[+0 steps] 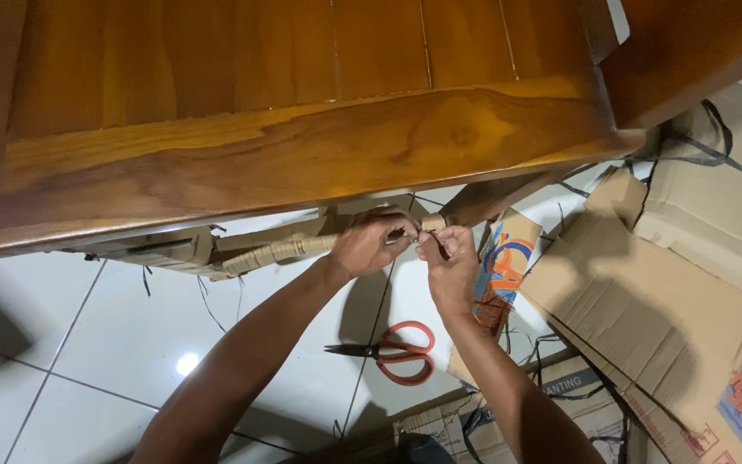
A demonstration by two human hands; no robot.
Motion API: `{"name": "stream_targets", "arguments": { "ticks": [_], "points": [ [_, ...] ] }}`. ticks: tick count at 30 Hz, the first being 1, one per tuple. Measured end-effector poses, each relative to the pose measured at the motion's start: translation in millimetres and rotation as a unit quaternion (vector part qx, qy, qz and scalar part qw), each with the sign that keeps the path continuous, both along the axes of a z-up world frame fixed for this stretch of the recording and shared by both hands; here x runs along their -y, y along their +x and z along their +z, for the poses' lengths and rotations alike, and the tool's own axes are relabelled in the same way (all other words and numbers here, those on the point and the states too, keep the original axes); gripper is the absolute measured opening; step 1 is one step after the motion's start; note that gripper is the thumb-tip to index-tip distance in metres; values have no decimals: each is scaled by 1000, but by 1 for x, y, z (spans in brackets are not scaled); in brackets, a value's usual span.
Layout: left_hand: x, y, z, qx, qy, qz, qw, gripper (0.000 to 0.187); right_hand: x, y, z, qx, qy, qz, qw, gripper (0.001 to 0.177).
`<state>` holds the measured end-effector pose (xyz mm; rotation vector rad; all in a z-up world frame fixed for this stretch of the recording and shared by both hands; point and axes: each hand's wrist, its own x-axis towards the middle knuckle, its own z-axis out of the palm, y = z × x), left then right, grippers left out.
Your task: Wrapping wooden chair legs with cardboard and securing them with plastic ties
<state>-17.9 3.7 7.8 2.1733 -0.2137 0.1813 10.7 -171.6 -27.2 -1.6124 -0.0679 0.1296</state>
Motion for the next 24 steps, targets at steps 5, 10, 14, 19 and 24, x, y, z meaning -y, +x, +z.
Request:
{"name": "stream_targets", "arguments": {
  "ticks": [5,10,14,19,24],
  "points": [
    [-1,-11,5,-24,-31,13,999,6,-2,0,4,-5,-15,5,1000,17],
    [-1,-6,-1,-54,-46,24,997,11,-5,-3,7,13,-49,16,999,8],
    [-1,0,-10,-40,-44,19,998,10,-2,-5,5,28,-93,46,994,11],
    [2,4,-4,-79,-5,38,996,16,0,-12,10,23,-102,64,992,18],
    [13,3,32,-250,0,88,964,66,-2,-15,15,9,-45,53,998,20]
  ]
}}
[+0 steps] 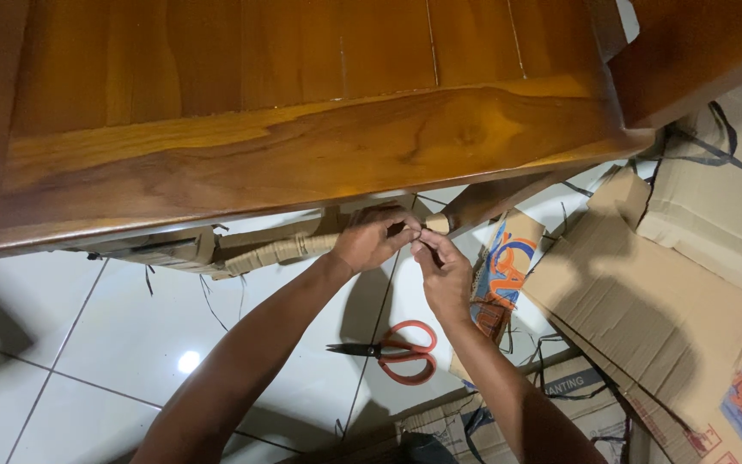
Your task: Wrapping wooden chair legs with cardboard and securing them with plastic ties
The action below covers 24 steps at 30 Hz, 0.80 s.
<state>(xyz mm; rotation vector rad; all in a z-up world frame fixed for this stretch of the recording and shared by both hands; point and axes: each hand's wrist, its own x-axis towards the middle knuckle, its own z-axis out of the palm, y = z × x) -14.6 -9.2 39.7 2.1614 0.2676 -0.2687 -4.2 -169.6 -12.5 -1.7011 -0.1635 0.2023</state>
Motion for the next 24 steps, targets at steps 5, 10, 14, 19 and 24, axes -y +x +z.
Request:
{"name": "stream_targets", "arguments": {
  "ticks": [5,10,14,19,24],
  "points": [
    [-8,4,-38,139,-23,-6,990,38,1,3,-1,-14,13,-15,1000,19],
    [-13,6,-61,255,-51,-24,965,25,9,10,-19,-13,-5,-3,1000,18],
    [-14,10,-71,253,-104,-27,962,22,15,9,-32,-50,10,14,999,17],
    [-20,3,-39,226,-141,-9,964,24,13,12,-26,-110,72,18,991,16],
    [-12,2,-33,176,-190,-2,966,37,10,15,-21,-206,161,9,965,22]
  ]
}}
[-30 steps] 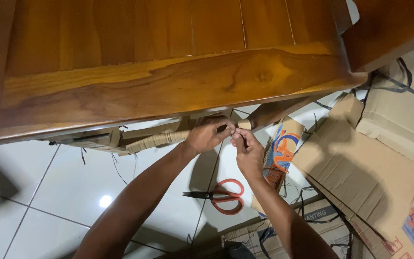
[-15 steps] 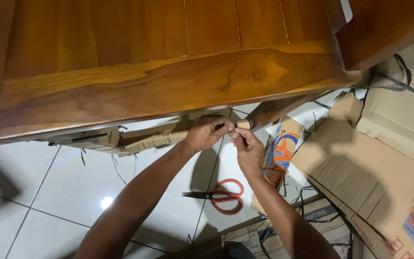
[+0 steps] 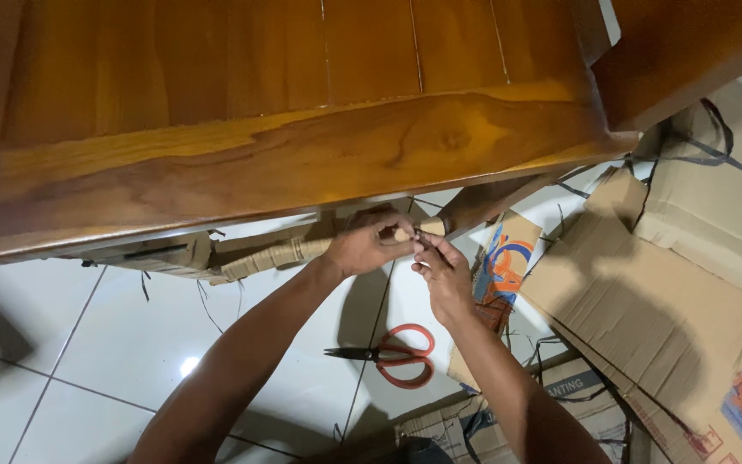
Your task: Wrapping wooden chair legs with cardboard and securing them with plastic ties
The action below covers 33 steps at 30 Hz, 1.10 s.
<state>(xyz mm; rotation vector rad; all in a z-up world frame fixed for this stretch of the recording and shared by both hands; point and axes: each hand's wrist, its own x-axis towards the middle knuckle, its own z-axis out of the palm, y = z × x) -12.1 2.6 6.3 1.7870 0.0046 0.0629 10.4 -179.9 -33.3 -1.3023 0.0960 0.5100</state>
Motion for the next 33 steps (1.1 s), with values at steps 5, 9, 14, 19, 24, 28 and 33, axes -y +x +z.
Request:
{"name": "stream_targets", "arguments": {
  "ticks": [5,9,14,19,24,28,33],
  "points": [
    [3,2,-13,0,14,8,1000,28,0,3,-4,-7,-8,-2,1000,22],
    [4,3,-12,13,45,20,999,20,-3,2,7,-6,-21,-4,1000,21],
    [10,5,-11,-46,50,8,998,19,4,3,-4,7,-34,-7,999,21],
    [7,-1,11,-98,23,13,995,28,3,2,11,14,-40,-11,999,24],
    [2,2,1,-7,49,2,999,23,1,3,9,3,-13,-20,1000,23],
    [3,3,-1,-6,47,-19,999,24,0,4,7,-10,-4,-18,1000,25],
    [3,5,15,-39,38,-25,998,17,2,2,15,-17,-21,-14,1000,20]
  ]
}}
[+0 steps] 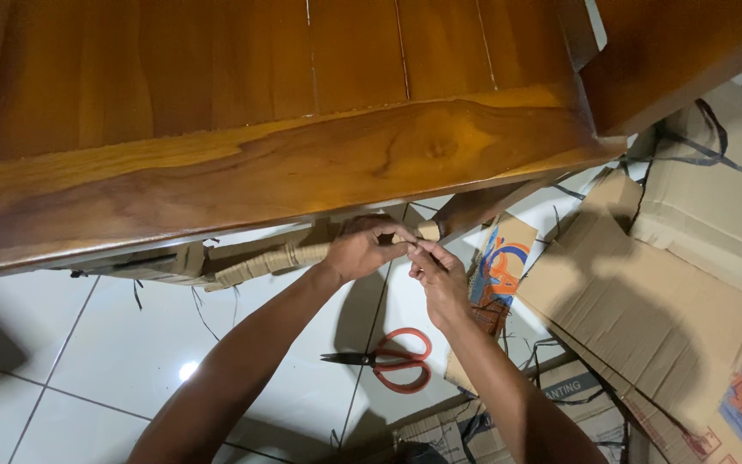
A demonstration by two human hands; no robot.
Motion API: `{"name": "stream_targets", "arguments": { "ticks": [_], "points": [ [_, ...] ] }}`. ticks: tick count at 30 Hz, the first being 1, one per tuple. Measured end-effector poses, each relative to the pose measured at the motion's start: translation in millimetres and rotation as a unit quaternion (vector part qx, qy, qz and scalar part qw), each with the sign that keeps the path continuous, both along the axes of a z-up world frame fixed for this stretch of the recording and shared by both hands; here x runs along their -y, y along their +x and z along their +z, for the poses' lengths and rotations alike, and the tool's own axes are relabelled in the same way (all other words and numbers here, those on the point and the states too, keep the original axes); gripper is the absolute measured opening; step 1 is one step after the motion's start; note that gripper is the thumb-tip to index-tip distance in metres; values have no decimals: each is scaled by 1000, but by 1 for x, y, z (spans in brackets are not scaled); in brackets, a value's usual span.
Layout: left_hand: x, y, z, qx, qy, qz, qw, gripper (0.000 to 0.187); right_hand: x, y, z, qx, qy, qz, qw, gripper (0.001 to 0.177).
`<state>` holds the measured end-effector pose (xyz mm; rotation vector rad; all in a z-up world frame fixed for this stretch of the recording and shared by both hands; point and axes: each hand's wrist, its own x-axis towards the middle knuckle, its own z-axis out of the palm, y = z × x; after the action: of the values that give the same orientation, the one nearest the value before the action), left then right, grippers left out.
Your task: Wrapping wooden chair legs with cardboard and securing them with plastic ties
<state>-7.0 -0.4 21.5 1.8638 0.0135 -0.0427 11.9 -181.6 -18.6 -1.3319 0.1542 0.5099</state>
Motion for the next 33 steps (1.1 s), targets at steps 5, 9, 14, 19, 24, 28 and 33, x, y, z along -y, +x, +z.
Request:
{"name": "stream_targets", "arguments": {
  "ticks": [5,9,14,19,24,28,33],
  "points": [
    [2,5,-1,-12,21,-3,1000,13,1,3,-9,12,-3,-3,1000,20],
    [6,7,-13,-43,33,26,998,28,0,0,-4,44,-20,0,999,19],
    [4,5,-9,-40,-12,41,998,31,4,-1,-6,90,-43,-7,995,20],
    [0,7,-25,-39,9,26,999,24,16,-1,-24,144,-106,16,984,17],
    [0,8,-25,-66,42,29,997,29,21,2,-41,207,-255,65,942,12],
    [-4,11,-31,-68,47,36,996,25,17,0,-37,227,-266,53,935,11],
    [-2,9,-35,-49,61,46,996,25,16,-1,-28,286,-328,103,895,16]
  ]
}}
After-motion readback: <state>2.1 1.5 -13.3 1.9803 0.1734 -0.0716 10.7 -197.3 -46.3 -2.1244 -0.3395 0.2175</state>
